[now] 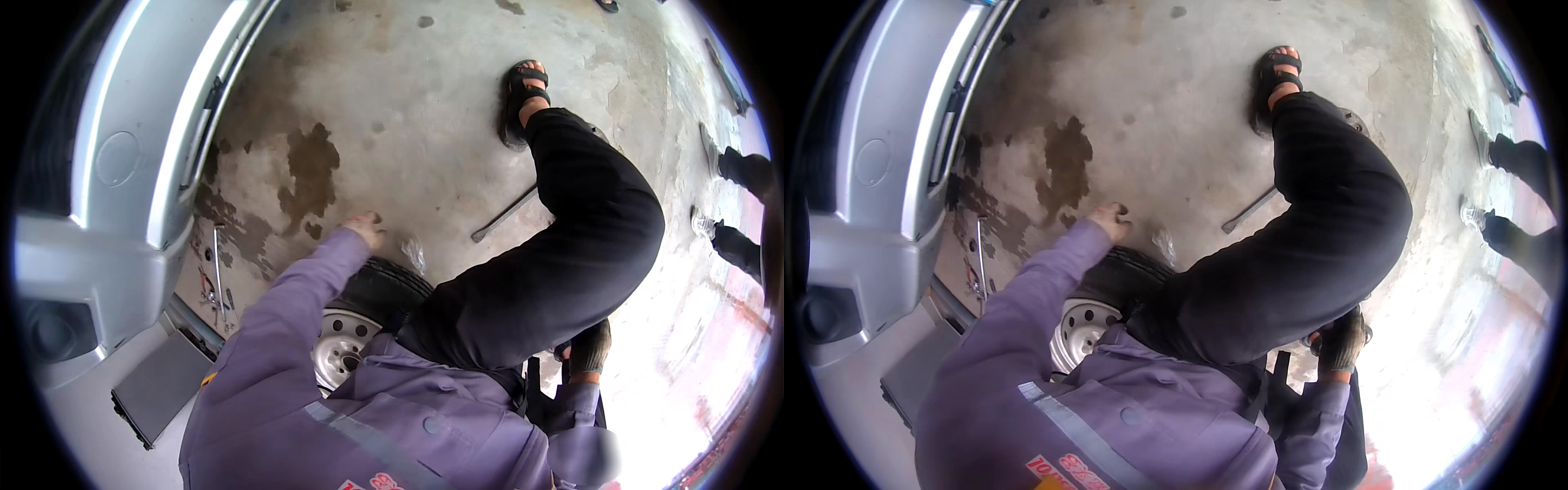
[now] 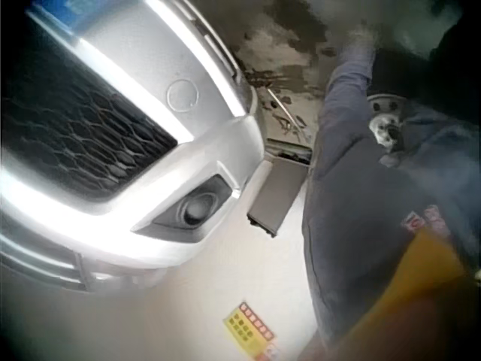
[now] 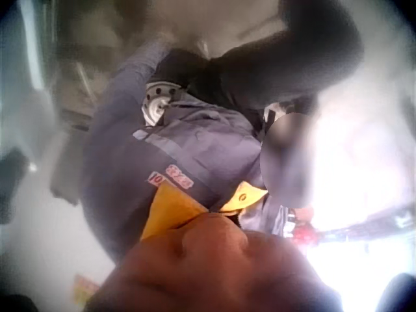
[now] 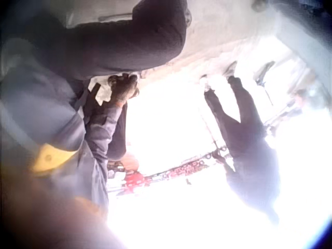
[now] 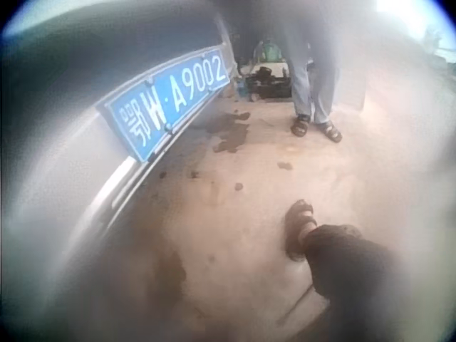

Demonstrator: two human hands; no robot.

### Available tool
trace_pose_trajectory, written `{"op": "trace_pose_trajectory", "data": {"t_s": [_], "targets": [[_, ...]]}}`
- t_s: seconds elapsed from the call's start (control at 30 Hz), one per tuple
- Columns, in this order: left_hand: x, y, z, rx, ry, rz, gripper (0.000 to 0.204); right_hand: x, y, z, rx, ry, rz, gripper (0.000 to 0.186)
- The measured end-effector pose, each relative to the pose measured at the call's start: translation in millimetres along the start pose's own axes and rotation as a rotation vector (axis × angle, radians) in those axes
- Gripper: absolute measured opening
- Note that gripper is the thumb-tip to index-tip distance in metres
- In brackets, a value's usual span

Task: The person sits on the floor and handles a wheel hub assembly, removing a bearing and then installing a new one. They use a hammer and a screwdriver to tap and pry the bearing into place on the hub.

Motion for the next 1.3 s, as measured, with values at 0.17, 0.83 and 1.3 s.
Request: {"op": "trace_pose_trajectory", "data": {"t_s": [0.17,0.83,1.3], "targets": [[-2,-84,-112,0.144,0.139,-0.214,0.043,6,37,19,0.329,0.063,-0.282,0.024],[-286,-192,252,-1.374,0.720,-0.879,0.034,26,375,222,0.611,-0.064,0.573,0.065],[-304,-253,223,-1.279,0.953,-1.081,0.076,51,326,211,0.429,-0.266,0.456,0.043]]}}
Point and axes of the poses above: each hand's wrist, its own x-axis towards the middle knuckle, its own z-axis out of the back of the hand, y = z × x, the point moved 6 cm from there along x, towards the middle knuckle, and after that the axes turned 12 degrees about z, right-handed, at the moved point
